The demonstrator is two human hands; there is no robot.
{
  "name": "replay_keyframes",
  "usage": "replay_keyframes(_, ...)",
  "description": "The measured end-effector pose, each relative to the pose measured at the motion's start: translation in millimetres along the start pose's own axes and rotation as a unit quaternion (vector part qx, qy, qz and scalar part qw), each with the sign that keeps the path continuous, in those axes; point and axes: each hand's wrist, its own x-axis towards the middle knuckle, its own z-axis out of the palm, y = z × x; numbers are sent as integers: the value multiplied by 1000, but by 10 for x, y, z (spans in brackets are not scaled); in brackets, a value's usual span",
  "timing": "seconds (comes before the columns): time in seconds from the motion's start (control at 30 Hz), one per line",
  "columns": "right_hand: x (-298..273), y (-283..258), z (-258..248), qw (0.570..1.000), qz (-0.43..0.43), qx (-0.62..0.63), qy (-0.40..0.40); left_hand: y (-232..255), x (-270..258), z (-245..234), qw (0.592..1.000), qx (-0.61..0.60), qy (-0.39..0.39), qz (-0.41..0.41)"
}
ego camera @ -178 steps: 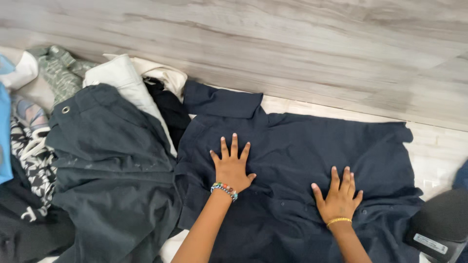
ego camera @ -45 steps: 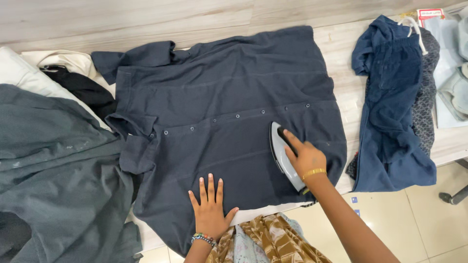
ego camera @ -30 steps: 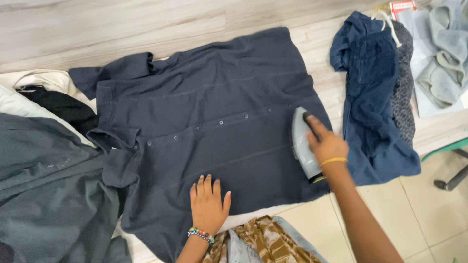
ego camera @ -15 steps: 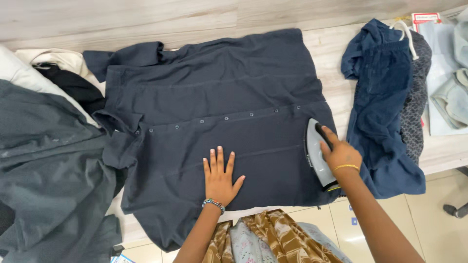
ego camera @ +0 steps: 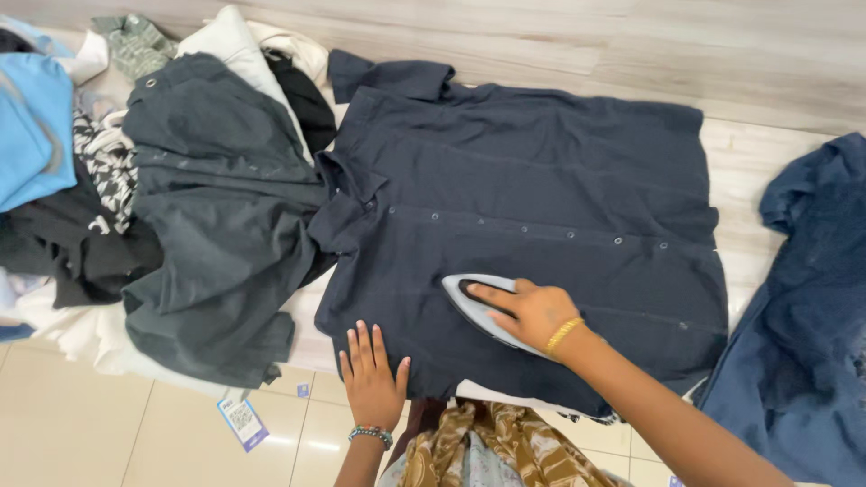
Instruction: The person irons a pair of dark shorts and a dark long-sleeved shirt on a tiled floor. They smooth the fabric with their hands, use the iron to remove wrinkles, and reposition the garments to iron different sections.
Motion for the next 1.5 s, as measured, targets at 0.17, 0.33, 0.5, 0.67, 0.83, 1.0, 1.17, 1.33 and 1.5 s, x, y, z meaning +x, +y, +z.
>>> replay_keyframes(0.17,813,-210,248,999,-26,2,44,-254,-8,-113,999,-12,20,-44)
replay_keyframes(0.33,1000,-205,146,1000,-7,-9,23,-261,230,-224,998,-34,-6,-44)
replay_keyframes(0.5,902,-670,398,996,-93,-2,10,-338,758,-207,983,-173,38,56)
replay_keyframes(0.67,1098,-669,395,997,65,24,40,-561,1390,-64,985,-92,99,103)
replay_keyframes(0.83,864,-610,390,994,-107,-5,-23,-659,1675,-41,943,-243,136,-185)
replay_keyframes(1.0,1005,-802,382,994,82,5,74,-725,2075,-264,920,-270,1,-283)
replay_keyframes(1.17,1041,-887,253,976,-214,-11,-44,-787,2228,-309,922,-324,181,-107)
replay_keyframes(1.33,1317,-1200,406,995,41,0,87,-722,2121,-454,932,-263,238,-78)
replay_keyframes(1.5,1271,-1143,366,990,-143,12,-5,-564,1638,-347,950,-184,236,-86)
